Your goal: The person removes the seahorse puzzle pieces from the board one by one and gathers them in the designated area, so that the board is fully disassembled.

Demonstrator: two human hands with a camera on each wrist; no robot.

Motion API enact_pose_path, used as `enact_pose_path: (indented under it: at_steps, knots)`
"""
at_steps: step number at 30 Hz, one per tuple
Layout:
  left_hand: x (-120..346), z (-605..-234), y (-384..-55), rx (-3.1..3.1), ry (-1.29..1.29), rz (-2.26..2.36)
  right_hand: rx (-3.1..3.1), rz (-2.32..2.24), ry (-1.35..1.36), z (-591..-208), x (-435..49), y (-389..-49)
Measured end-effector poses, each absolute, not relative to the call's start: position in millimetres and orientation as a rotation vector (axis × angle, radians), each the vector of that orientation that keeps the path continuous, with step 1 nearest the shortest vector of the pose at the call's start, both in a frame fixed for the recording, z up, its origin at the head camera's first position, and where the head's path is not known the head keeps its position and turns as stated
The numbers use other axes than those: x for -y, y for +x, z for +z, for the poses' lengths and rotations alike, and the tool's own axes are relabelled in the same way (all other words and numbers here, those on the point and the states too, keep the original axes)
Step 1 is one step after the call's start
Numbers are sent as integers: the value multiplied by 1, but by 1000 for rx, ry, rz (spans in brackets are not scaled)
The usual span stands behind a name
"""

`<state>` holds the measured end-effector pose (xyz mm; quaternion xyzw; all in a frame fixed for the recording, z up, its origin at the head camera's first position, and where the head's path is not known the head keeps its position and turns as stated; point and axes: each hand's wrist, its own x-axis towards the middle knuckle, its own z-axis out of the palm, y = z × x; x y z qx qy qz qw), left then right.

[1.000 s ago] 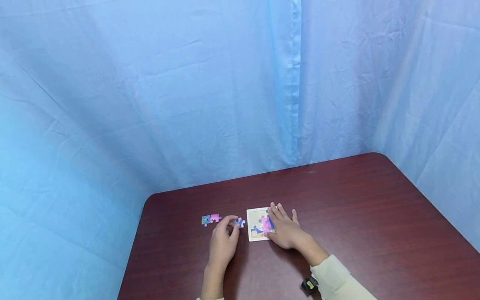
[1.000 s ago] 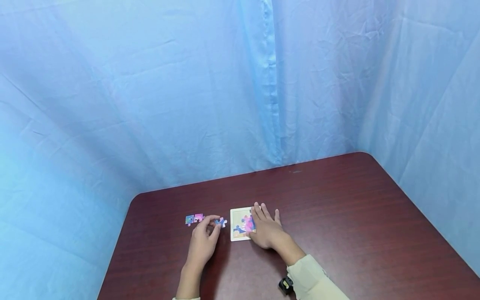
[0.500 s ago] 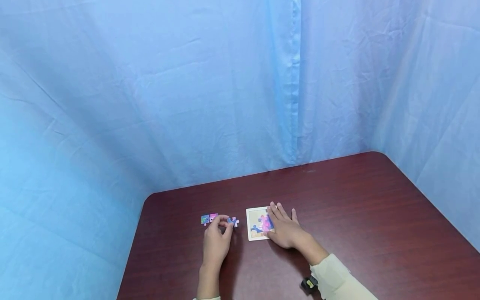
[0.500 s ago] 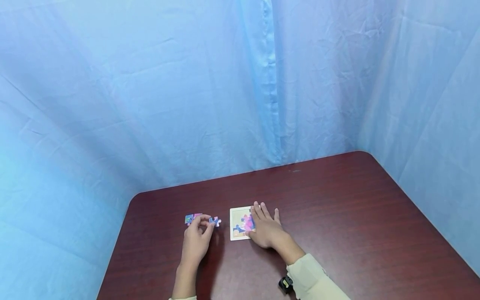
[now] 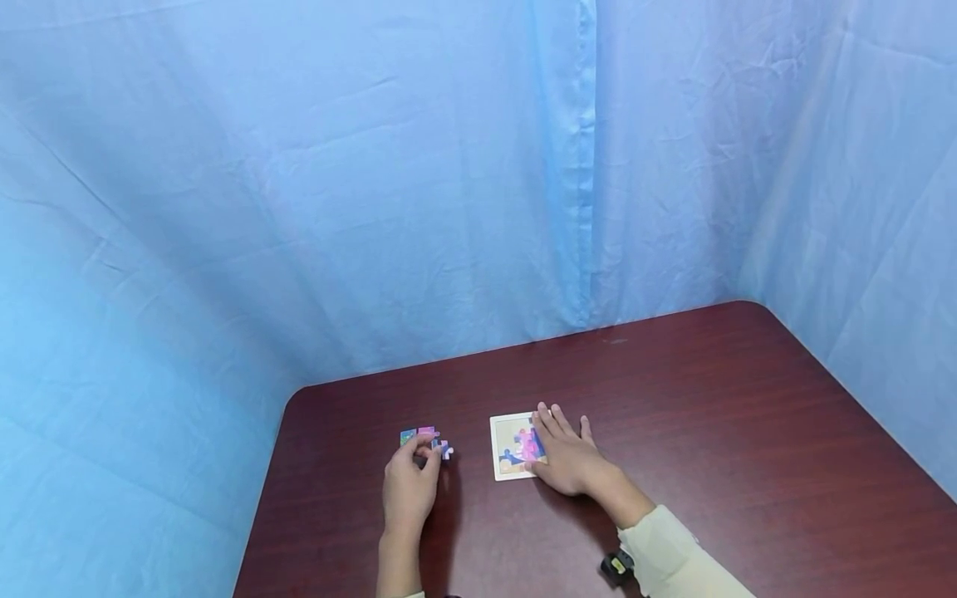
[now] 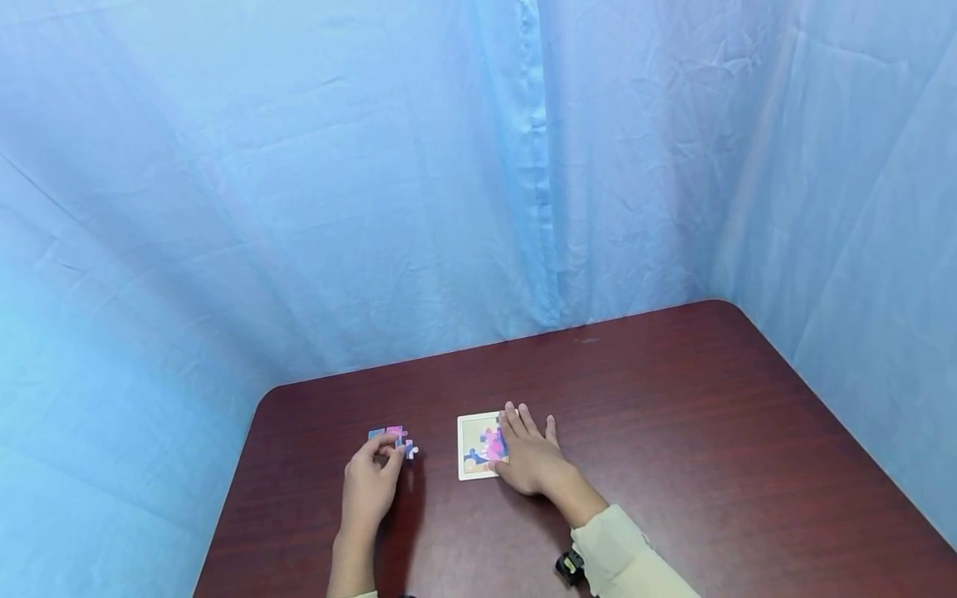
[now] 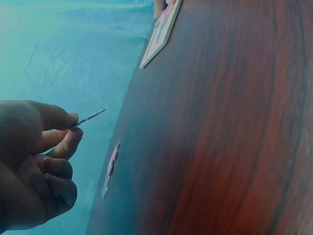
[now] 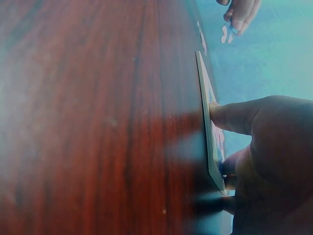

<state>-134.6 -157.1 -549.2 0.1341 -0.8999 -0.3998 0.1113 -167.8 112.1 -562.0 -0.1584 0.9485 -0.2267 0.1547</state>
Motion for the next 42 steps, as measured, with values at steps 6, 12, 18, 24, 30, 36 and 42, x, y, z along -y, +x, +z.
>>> enact_pose_path:
  at_steps: [6, 12, 18, 24, 30, 36, 42]
  knots:
    - [167, -553, -133, 2674, 476, -1115, -2712, -639, -437, -562, -112, -167]
    - [174, -551, -130, 2717, 523, -1063, -2711, -671, -436, -574, -114, -170]
    - [185, -550, -129, 2744, 586, -998, -2735, -675, -450, -579, -113, -172]
    - [194, -552, -130, 2777, 650, -947, -2752, -664, -460, -585, -114, -173]
    - [196, -554, -132, 2789, 668, -867, -2751, -667, -453, -585, -114, -175]
    - [196, -554, -135, 2785, 663, -853, -2733, -684, -454, -578, -113, -171]
    - [198, -556, -138, 2791, 665, -854, -2729, -686, -473, -567, -113, -168]
